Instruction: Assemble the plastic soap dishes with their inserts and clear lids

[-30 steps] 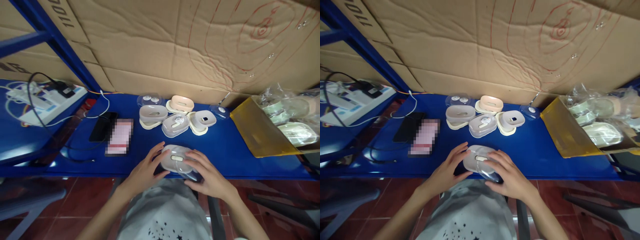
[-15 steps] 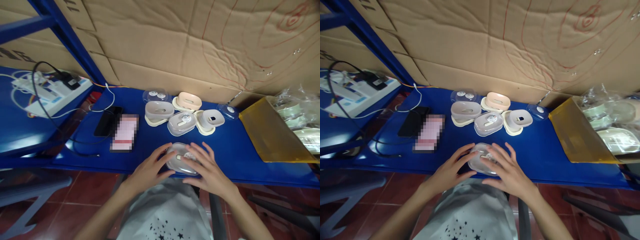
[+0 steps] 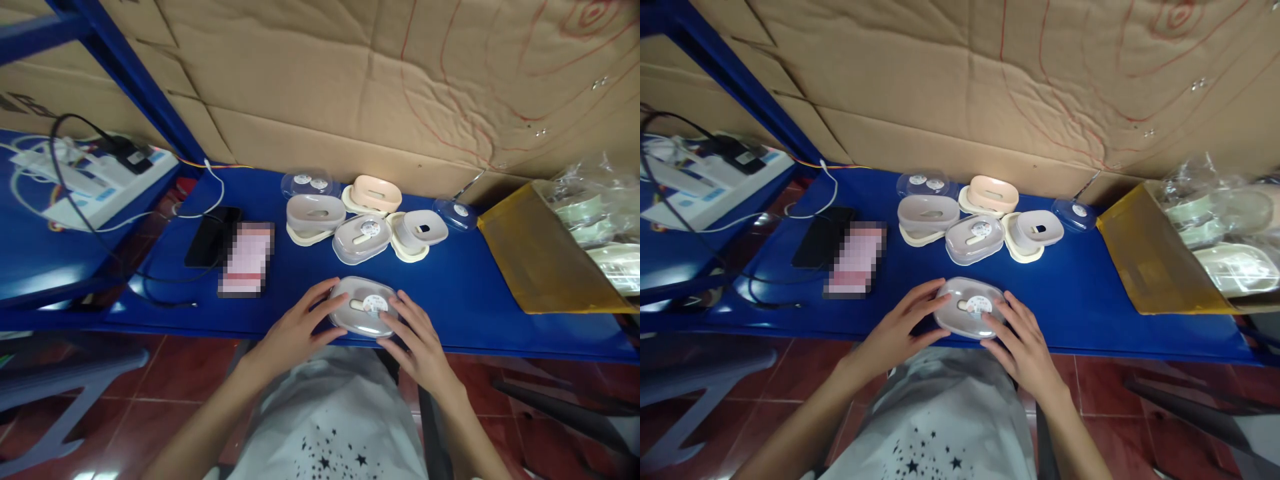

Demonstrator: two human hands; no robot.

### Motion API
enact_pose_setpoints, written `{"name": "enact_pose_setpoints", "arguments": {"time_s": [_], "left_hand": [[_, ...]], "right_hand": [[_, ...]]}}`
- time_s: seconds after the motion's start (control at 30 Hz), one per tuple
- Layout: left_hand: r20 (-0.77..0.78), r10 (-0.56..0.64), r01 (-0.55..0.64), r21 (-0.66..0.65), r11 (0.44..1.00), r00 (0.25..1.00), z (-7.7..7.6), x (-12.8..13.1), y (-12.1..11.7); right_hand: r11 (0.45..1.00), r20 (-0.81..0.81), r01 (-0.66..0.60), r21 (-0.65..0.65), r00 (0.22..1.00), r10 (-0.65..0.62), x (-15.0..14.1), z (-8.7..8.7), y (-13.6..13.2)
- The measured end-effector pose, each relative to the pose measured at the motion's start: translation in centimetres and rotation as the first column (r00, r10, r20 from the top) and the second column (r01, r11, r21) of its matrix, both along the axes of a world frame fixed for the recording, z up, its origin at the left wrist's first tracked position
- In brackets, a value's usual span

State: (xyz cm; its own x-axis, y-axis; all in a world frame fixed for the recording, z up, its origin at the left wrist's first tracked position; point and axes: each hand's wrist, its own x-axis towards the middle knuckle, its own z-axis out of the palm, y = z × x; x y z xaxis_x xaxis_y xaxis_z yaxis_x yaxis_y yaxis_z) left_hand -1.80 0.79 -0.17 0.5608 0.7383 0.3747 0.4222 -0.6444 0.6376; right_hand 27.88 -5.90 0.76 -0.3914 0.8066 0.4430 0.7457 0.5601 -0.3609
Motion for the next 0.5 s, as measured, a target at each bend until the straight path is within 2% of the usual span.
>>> {"name": "enact_pose_setpoints", "arguments": {"time_s": [0.17,0.33,0.5], "left_hand": [[0.004,0.028,-0.028,-0.042,0.999,1.0,0.2,-0.13,0.15],[0.009,0.049,-0.048,-0.117,0.992,0.999,0.33,-0.34,0.39],[0.026,0.043,-0.04,-0.129,0.991,0.999,0.19,-0.45,0.57]], "right_hand": [[0.999,0.084,-0.047,0.007,0.995,0.046,-0.02,0.43,0.61],[0.998,0.105,-0.061,-0.027,0.992,0.063,-0.21,0.66,0.76],[0.997,0.122,-0.066,-0.039,0.99,0.071,-0.34,0.62,0.95]]}}
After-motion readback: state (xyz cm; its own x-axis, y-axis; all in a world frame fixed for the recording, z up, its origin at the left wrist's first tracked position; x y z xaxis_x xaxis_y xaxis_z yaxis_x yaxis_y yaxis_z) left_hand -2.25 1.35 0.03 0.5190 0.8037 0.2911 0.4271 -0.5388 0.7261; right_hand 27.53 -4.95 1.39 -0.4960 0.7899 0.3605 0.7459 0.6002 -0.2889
